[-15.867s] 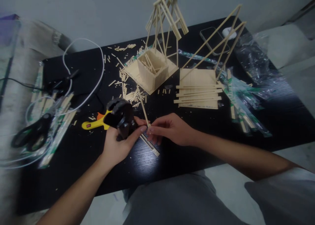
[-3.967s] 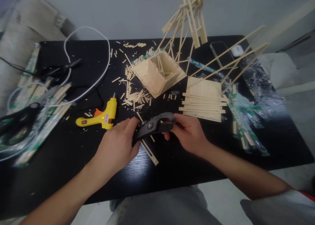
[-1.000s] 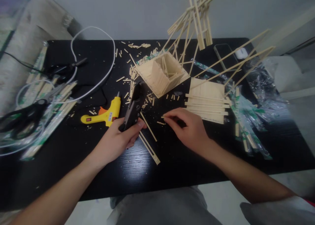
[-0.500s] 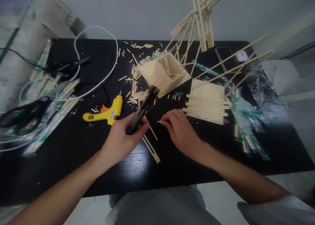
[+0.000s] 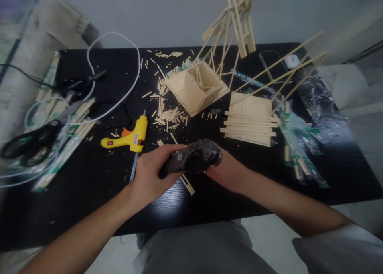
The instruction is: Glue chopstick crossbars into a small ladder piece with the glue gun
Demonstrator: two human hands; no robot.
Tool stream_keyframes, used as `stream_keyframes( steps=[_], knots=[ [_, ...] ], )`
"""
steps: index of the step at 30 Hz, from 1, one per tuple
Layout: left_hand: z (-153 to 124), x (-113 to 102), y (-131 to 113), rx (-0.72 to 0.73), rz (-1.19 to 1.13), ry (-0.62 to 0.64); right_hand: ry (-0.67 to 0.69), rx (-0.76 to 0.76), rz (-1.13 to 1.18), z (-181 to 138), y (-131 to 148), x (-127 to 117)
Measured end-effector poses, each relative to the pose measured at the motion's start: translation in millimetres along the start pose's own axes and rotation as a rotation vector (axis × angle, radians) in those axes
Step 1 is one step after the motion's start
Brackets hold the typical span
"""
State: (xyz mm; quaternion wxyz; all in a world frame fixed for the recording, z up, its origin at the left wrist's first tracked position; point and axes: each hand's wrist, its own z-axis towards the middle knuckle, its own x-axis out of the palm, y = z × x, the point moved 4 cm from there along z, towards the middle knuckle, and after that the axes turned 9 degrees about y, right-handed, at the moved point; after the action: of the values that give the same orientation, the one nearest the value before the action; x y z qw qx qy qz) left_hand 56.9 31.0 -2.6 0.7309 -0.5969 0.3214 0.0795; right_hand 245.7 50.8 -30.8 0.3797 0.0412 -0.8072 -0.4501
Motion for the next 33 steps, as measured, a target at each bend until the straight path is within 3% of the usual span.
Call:
stream_keyframes(
  steps=[9, 17, 28, 33],
  knots=[
    [9.5, -7.4, -0.8, 0.028, -0.010, 0.095, -0.049, 0.015, -0.007, 3.6, 2.1, -13.4],
    [14.5, -10.3, 0.3, 0.260, 0.031, 0.052, -0.104, -0.030, -0.030, 0.1, 7.9, -9.3],
    [7.6, -14.3, 4.1, 0.241, 0.070, 0.141, 0.003, -0.034, 0.002, -7.0, 10.0, 0.1],
    [7.2, -8.1, 13.4, 0.114, -0.035, 0.149, 0.042, -0.030, 0.043, -5.9, 8.3, 0.4]
  ],
)
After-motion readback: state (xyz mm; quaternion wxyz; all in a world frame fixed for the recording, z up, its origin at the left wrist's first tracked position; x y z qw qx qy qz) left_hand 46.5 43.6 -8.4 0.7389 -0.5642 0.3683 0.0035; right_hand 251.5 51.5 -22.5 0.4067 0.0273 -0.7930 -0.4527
